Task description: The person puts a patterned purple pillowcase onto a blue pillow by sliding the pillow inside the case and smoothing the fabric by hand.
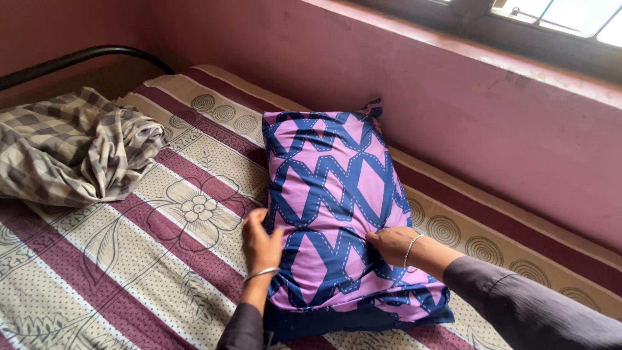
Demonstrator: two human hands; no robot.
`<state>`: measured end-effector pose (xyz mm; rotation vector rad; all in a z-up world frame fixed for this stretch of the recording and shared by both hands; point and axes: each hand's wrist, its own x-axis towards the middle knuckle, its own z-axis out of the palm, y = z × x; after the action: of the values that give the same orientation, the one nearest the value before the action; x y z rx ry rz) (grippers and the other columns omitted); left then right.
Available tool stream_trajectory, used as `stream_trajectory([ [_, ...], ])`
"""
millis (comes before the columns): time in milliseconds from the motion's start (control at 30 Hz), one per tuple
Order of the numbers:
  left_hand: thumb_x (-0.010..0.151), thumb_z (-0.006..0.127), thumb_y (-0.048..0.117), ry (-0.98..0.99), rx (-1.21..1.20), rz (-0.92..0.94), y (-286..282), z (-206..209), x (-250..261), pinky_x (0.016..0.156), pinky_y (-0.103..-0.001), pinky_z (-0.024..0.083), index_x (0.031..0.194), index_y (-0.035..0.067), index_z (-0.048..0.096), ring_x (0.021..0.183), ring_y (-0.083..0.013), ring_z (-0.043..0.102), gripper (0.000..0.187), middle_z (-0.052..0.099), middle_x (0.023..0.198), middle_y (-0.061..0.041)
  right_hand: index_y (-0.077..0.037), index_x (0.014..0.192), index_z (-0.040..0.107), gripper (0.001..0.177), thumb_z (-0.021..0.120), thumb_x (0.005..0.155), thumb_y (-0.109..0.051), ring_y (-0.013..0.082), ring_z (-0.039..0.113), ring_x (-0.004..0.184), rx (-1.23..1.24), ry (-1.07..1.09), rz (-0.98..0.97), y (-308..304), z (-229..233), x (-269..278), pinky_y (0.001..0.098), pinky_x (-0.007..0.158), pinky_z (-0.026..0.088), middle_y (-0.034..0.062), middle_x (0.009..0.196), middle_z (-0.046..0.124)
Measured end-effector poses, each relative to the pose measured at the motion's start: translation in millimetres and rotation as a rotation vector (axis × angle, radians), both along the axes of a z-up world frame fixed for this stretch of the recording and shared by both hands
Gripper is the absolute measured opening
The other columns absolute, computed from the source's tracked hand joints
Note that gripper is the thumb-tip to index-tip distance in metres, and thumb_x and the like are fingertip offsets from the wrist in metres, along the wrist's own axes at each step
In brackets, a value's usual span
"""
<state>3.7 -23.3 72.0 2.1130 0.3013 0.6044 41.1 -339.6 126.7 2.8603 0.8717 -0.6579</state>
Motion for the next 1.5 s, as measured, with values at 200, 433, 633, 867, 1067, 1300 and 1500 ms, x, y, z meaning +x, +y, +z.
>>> stream_trajectory([
  [200,0.078,0.078,0.019,-0.13,0.16,-0.226,-40,58,12,0.093,-0.042,0.049,0.105,0.006,0.064,0.11,-0.0336,0.061,0.033,0.062,0.116,-0.014,-0.012,0.115,0.065,0.027,0.063,0.089,-0.019,0.0362,0.068,0.102,0.043,0.006,0.017,-1,6,-1,0.0466,0.085,0.053,0.0141,0.102,0.072],
  [433,0.096,0.062,0.016,-0.119,0.242,-0.307,-31,28,3,0.082,-0.046,0.049,0.09,0.005,0.058,0.091,-0.0337,0.063,0.013,0.066,0.09,-0.012,-0.013,0.108,0.07,0.029,0.066,0.097,-0.04,0.0366,0.07,0.09,0.108,0.086,-0.063,6,44,2,0.0468,0.079,0.054,0.0145,0.091,0.073],
  [633,0.093,0.056,0.02,-0.006,0.191,-0.308,-32,30,13,0.071,-0.051,0.05,0.084,0.005,0.059,0.079,-0.0404,0.067,0.018,0.069,0.079,-0.018,-0.015,0.129,0.053,0.048,0.068,0.089,-0.037,0.0355,0.067,0.097,0.511,-0.27,-0.13,-2,72,43,0.0456,0.077,0.055,0.0144,0.105,0.065],
  [867,0.089,0.066,0.045,0.176,0.32,-0.321,-40,57,19,0.069,-0.052,0.051,0.08,0.006,0.063,0.078,-0.0419,0.068,0.04,0.071,0.079,-0.019,-0.02,0.129,0.057,0.032,0.061,0.098,-0.021,0.031,0.057,0.108,0.265,-0.379,0.097,-1,11,44,0.0412,0.085,0.052,0.0079,0.118,0.059],
  [1067,0.084,0.071,0.057,0.452,0.441,-0.345,-37,85,31,0.076,-0.051,0.055,0.086,0.008,0.069,0.088,-0.0397,0.071,0.049,0.072,0.086,-0.017,-0.007,0.117,0.057,0.033,0.061,0.085,-0.015,0.0314,0.057,0.112,0.214,-0.318,0.119,2,3,46,0.0418,0.09,0.05,0.0097,0.118,0.059],
  [1300,0.067,0.086,0.054,0.462,0.615,-0.579,-47,115,35,0.084,-0.049,0.055,0.098,0.005,0.064,0.097,-0.0415,0.069,0.062,0.071,0.098,-0.022,-0.009,0.108,0.059,0.025,0.066,0.099,-0.031,0.033,0.059,0.111,0.384,-0.051,-0.08,-8,18,50,0.0418,0.094,0.047,0.0129,0.11,0.059],
  [1500,0.081,0.081,0.039,0.486,0.81,-0.87,-52,64,54,0.085,-0.05,0.056,0.12,0.001,0.053,0.099,-0.0447,0.069,0.061,0.071,0.103,-0.026,-0.011,0.099,0.059,0.019,0.066,0.081,-0.011,0.0367,0.059,0.106,0.362,-0.148,0.026,-11,20,39,0.0444,0.086,0.049,0.0122,0.108,0.058],
])
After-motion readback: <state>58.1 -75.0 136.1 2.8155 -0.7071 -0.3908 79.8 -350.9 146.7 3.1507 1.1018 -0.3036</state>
